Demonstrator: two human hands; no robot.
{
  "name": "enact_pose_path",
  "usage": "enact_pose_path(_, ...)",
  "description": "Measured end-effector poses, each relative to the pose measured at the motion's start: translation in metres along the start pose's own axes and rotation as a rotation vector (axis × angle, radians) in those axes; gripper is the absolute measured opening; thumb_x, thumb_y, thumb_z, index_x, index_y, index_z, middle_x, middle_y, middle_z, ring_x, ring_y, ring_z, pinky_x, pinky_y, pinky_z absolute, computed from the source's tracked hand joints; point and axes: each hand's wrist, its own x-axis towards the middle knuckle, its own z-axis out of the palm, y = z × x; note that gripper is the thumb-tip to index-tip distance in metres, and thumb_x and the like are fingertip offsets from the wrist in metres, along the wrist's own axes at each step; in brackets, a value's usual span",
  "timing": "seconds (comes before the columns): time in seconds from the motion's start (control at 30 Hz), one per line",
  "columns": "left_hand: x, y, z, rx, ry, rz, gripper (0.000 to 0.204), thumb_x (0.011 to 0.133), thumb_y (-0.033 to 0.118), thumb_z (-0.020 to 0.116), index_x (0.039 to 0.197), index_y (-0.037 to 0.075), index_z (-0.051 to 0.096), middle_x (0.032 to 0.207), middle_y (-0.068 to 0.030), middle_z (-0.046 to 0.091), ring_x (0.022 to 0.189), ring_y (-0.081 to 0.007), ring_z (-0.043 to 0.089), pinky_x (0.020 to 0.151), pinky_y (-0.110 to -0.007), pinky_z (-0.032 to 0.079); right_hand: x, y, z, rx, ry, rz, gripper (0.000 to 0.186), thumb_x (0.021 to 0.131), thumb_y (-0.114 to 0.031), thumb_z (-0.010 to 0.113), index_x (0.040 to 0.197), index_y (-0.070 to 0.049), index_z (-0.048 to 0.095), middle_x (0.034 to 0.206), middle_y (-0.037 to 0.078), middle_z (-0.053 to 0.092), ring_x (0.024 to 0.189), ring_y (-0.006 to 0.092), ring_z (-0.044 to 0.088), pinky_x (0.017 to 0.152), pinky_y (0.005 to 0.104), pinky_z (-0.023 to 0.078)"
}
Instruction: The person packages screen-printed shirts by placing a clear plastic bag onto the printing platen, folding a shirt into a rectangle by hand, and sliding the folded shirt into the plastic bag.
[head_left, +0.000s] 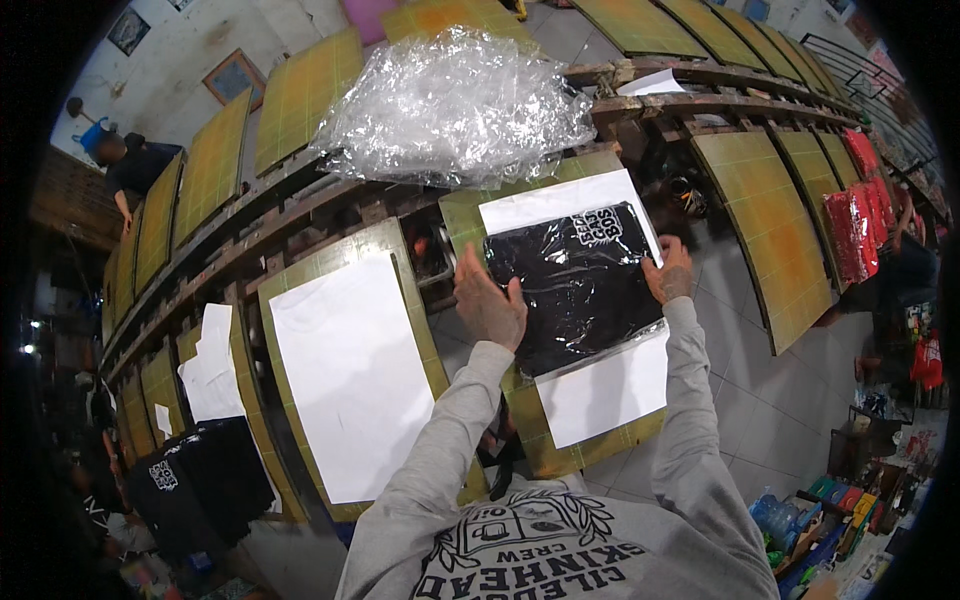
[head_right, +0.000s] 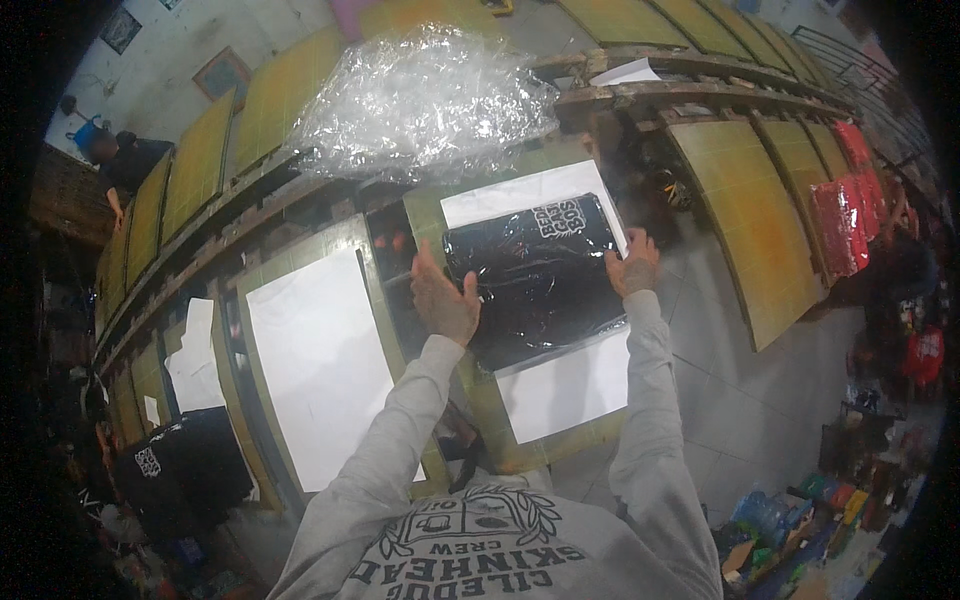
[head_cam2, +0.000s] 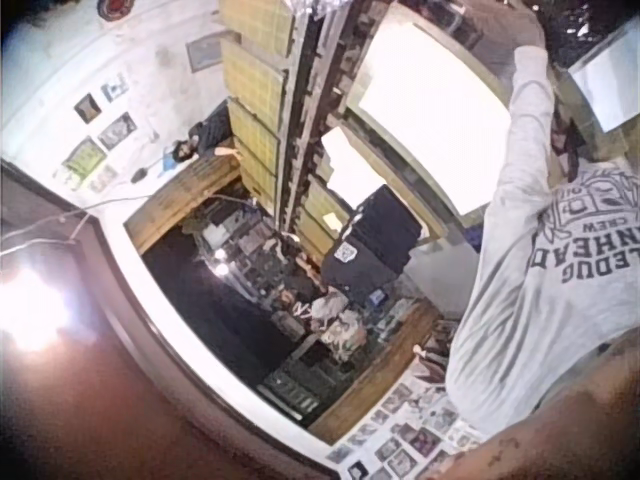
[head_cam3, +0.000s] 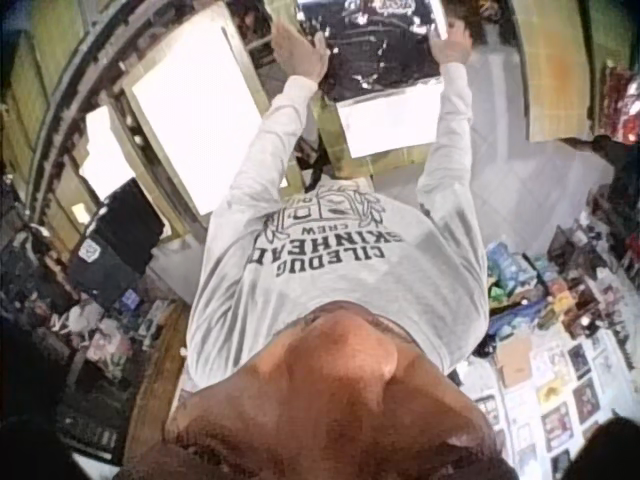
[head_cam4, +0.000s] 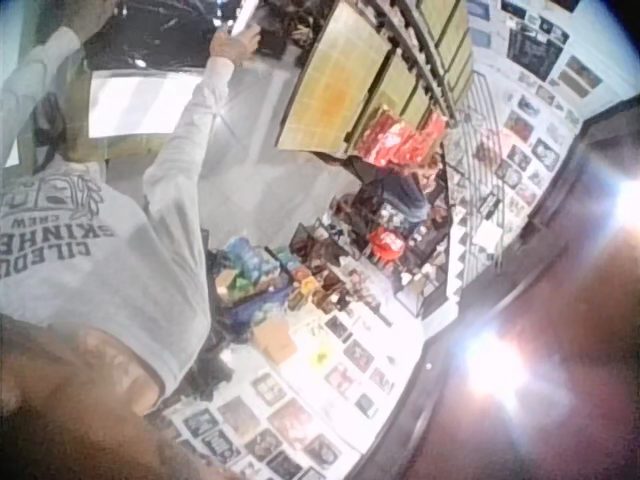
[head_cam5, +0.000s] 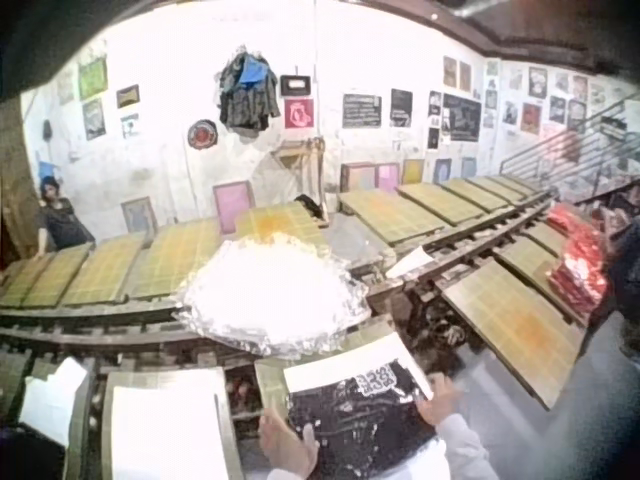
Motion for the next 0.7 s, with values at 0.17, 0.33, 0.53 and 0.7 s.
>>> enact_pose_path(0.17,0.003,0.037,0.021,0.339,-0.086,0.374,0.076,0.098,0.044,0.062,0.160,0.011,0.034,0.168,-0.0180,0.024,0.154,-0.0501,0.016,0.123,-0.066,0.014,-0.011,-0.062,0.004,-0.244,0.158,-0.445,0.067,0.093,-0.042,0.068,0.153,-0.022,0.047,0.161,0.013,0.039,0.149,0.0426,0.033,0.117,0.0634,0.030)
enact_pose_path(0.33,0.002,0.011,0.058,0.361,-0.188,0.391,0.076,0.099,0.053,0.055,0.163,0.019,0.032,0.171,-0.0141,0.019,0.156,-0.0507,0.007,0.120,-0.073,0.006,-0.022,-0.063,0.051,-0.351,-0.025,-0.411,0.073,0.098,-0.061,0.055,0.163,-0.035,0.033,0.172,0.010,0.021,0.158,0.0436,0.013,0.117,0.0750,0.017)
enact_pose_path(0.53,-0.002,0.005,0.062,0.379,-0.214,0.363,0.076,0.098,0.053,0.057,0.162,0.021,0.034,0.170,-0.0135,0.023,0.155,-0.0499,0.010,0.120,-0.073,0.007,-0.029,-0.063,0.053,-0.316,-0.025,-0.414,0.073,0.097,-0.058,0.058,0.162,-0.035,0.034,0.171,0.010,0.024,0.156,0.0434,0.018,0.116,0.0732,0.021)
enact_pose_path(0.7,-0.002,0.003,0.063,0.387,-0.209,0.350,0.077,0.097,0.055,0.058,0.162,0.022,0.034,0.170,-0.0127,0.024,0.156,-0.0490,0.012,0.121,-0.072,0.008,-0.028,-0.063,0.054,-0.335,-0.039,-0.413,0.072,0.097,-0.059,0.058,0.162,-0.035,0.036,0.171,0.009,0.024,0.156,0.0424,0.019,0.118,0.0720,0.020)
